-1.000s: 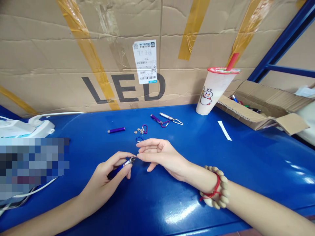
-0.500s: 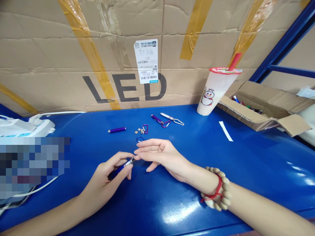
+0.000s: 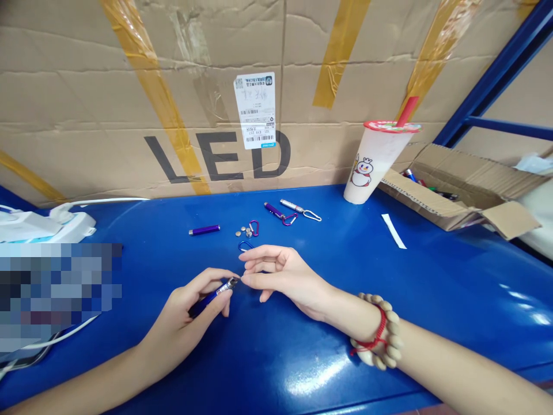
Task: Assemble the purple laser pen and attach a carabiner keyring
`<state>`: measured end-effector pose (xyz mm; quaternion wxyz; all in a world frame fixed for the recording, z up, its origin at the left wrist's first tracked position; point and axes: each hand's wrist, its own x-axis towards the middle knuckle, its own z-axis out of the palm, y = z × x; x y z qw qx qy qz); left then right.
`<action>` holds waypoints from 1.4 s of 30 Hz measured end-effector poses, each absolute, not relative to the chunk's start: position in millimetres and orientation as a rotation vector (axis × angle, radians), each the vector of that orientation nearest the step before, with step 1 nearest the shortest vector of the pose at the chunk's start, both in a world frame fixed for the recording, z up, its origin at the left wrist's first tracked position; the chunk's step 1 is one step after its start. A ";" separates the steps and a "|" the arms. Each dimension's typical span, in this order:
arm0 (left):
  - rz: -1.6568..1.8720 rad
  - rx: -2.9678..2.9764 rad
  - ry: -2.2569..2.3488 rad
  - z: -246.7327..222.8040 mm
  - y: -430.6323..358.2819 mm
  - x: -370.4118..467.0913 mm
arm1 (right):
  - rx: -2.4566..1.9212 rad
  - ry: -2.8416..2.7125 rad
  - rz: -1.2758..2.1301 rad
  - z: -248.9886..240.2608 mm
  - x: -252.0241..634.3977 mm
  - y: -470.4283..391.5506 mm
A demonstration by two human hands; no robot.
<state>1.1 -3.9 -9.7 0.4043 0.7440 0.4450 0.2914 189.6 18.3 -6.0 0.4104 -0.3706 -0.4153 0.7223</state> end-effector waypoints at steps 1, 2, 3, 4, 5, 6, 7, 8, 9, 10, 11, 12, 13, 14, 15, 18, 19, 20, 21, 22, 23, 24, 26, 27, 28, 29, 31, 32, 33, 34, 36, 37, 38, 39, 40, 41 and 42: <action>0.739 1.882 1.122 -10.0 -3.7 1.1 | -0.930 -1.046 1.821 -5.7 189.2 18.2; 0.742 1.888 1.119 -10.2 -3.4 1.1 | -0.921 -1.048 1.828 -5.5 189.0 18.0; 0.745 1.893 1.116 -10.4 -3.1 1.1 | -0.905 -1.045 1.836 -5.2 189.1 17.8; 0.748 1.899 1.115 -10.6 -2.8 1.2 | -0.880 -1.033 1.842 -4.8 189.5 17.7; 0.750 1.904 1.114 -10.7 -2.5 1.2 | -0.848 -1.013 1.853 -4.4 190.4 17.5; 0.752 1.910 1.114 -10.7 -2.4 1.2 | -0.802 -0.976 1.877 -3.9 191.7 17.6; 0.754 1.915 1.114 -10.6 -2.4 1.3 | -0.733 -0.920 1.926 -3.4 193.4 17.7; 0.755 1.921 1.115 -10.5 -2.5 1.3 | -0.628 -0.852 2.005 -2.9 195.3 18.0; 0.757 1.926 1.120 -10.3 -2.7 1.2 | -0.483 -0.778 2.108 -2.5 197.3 18.3; 0.756 1.931 1.128 -10.1 -3.0 1.2 | -0.306 -0.707 2.224 -2.2 199.1 18.7; 0.753 1.934 1.139 -9.9 -3.3 1.2 | -0.113 -0.646 2.331 -2.2 200.5 19.0; 0.749 1.935 1.150 -9.8 -3.5 1.3 | 0.070 -0.604 2.421 -2.2 201.4 19.1; 0.746 1.936 1.158 -9.7 -3.5 1.4 | 0.221 -0.586 2.495 -2.3 201.8 19.1; 0.745 1.937 1.162 -9.7 -3.4 1.6 | 0.334 -0.585 2.555 -2.5 201.6 18.9; 0.747 1.939 1.161 -9.7 -3.2 1.8 | 0.412 -0.589 2.604 -2.7 201.1 18.6; 0.761 1.942 1.149 -10.0 -2.3 2.5 | 0.534 -0.588 2.688 -3.2 199.3 17.7; 0.764 1.941 1.147 -10.0 -2.1 2.6 | 0.545 -0.580 2.694 -3.4 199.1 17.6; 0.765 1.939 1.147 -10.1 -2.2 2.6 | 0.549 -0.575 2.694 -3.5 199.1 17.6; 0.764 1.938 1.148 -10.0 -2.3 2.5 | 0.547 -0.572 2.689 -3.6 199.4 17.8; 0.762 1.939 1.150 -10.0 -2.6 2.4 | 0.549 -0.573 2.681 -3.8 199.8 18.1; 0.759 1.939 1.154 -9.8 -2.9 2.3 | 0.552 -0.576 2.672 -3.9 200.2 18.4; 0.753 1.940 1.158 -9.7 -3.1 2.3 | 0.558 -0.581 2.665 -3.9 200.6 18.8; 0.744 1.937 1.166 -9.5 -3.2 2.5 | 0.566 -0.587 2.661 -3.9 201.1 19.5; 0.740 1.935 1.168 -9.5 -3.0 2.6 | 0.563 -0.591 2.665 -3.8 201.3 19.9; 0.738 1.933 1.169 -9.5 -2.8 2.8 | 0.560 -0.594 2.670 -3.7 201.3 20.1; 0.736 1.932 1.167 -9.6 -2.6 2.8 | 0.553 -0.596 2.676 -3.7 201.3 20.3; 0.732 1.931 1.165 -9.9 -2.3 2.7 | 0.536 -0.594 2.683 -3.9 201.1 20.2; 0.730 1.931 1.164 -10.0 -2.1 2.5 | 0.525 -0.589 2.684 -4.2 200.9 20.1; 0.727 1.931 1.163 -10.2 -2.1 2.3 | 0.518 -0.582 2.684 -4.6 200.8 19.8; 0.723 1.931 1.161 -10.3 -2.0 2.1 | 0.512 -0.574 2.685 -5.1 200.6 19.5; 0.715 1.934 1.158 -10.3 -2.0 1.9 | 0.505 -0.555 2.686 -5.9 200.5 19.0; 0.714 1.937 1.155 -10.3 -1.9 1.8 | 0.495 -0.547 2.688 -6.0 200.7 18.8; 0.715 1.940 1.154 -10.2 -1.8 1.8 | 0.484 -0.538 2.692 -5.9 200.9 18.8; 0.718 1.943 1.152 -10.1 -1.8 1.9 | 0.472 -0.526 2.695 -5.6 201.3 18.8; 0.722 1.946 1.151 -9.9 -1.7 1.9 | 0.457 -0.515 2.700 -5.1 201.7 19.0; 0.726 1.948 1.148 -9.8 -1.7 1.9 | 0.439 -0.510 2.710 -4.4 202.1 19.2; 0.727 1.950 1.147 -9.7 -1.7 1.9 | 0.419 -0.515 2.730 -3.6 202.3 19.4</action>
